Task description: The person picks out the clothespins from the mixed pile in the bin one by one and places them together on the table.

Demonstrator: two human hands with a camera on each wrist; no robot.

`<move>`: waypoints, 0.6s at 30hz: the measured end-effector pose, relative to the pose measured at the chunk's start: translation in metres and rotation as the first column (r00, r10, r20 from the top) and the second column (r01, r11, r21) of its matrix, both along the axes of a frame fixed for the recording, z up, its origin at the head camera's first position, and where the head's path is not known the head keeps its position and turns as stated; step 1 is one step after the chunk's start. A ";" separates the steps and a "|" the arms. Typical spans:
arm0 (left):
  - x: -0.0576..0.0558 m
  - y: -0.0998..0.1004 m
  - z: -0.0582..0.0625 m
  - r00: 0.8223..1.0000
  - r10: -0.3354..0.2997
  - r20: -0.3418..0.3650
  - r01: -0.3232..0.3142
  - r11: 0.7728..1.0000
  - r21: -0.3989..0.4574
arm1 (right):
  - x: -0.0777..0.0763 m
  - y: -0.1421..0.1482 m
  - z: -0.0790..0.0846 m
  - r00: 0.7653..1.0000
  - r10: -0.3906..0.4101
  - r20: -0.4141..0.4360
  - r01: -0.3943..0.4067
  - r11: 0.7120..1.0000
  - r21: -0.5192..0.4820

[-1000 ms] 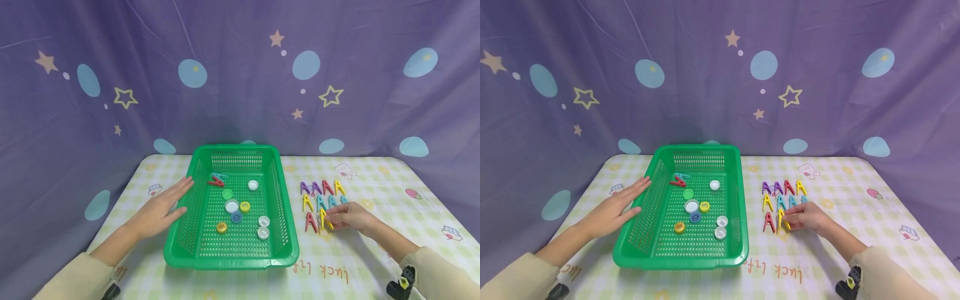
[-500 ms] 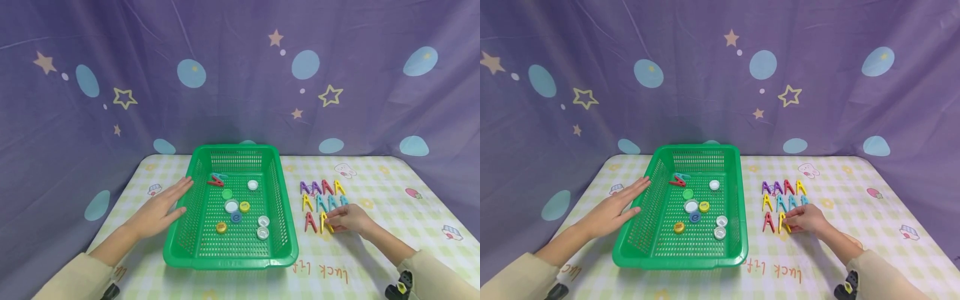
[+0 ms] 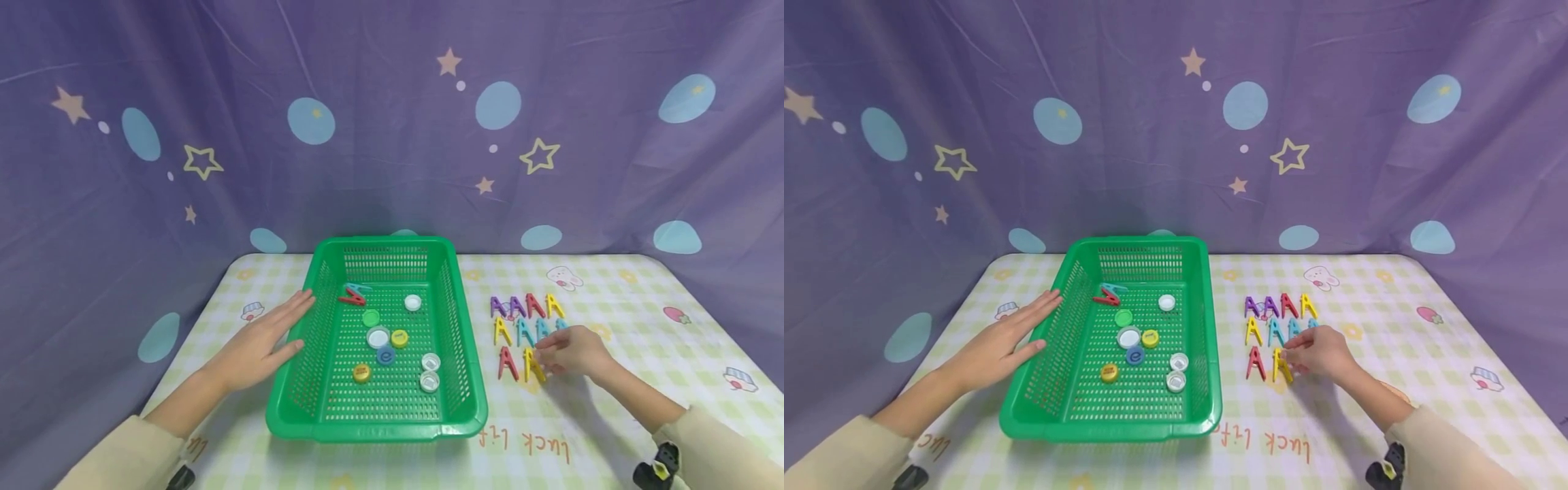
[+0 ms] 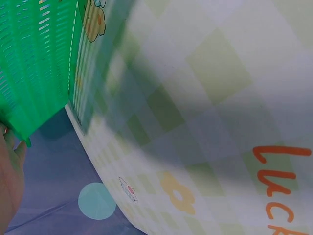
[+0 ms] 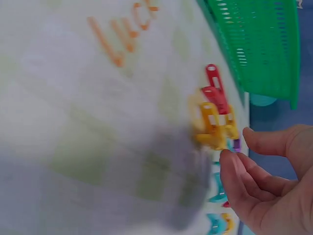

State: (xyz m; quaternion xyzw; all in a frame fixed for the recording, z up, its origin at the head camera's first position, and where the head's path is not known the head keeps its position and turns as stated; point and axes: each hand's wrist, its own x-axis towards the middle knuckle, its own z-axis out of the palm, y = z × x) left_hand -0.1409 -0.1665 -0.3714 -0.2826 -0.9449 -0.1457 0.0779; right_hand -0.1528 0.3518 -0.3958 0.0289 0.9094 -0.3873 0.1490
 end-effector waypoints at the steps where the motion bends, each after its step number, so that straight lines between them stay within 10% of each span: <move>1: 0.000 0.000 0.000 1.000 0.001 0.003 -0.001 1.000 0.001 | -0.001 0.000 0.004 1.000 0.017 -0.007 -0.017 1.000 0.006; 18: 0.000 -0.001 0.000 1.000 -0.015 -0.019 0.015 1.000 -0.002 | -0.043 -0.047 0.066 0.978 0.200 -0.063 -0.203 0.979 -0.036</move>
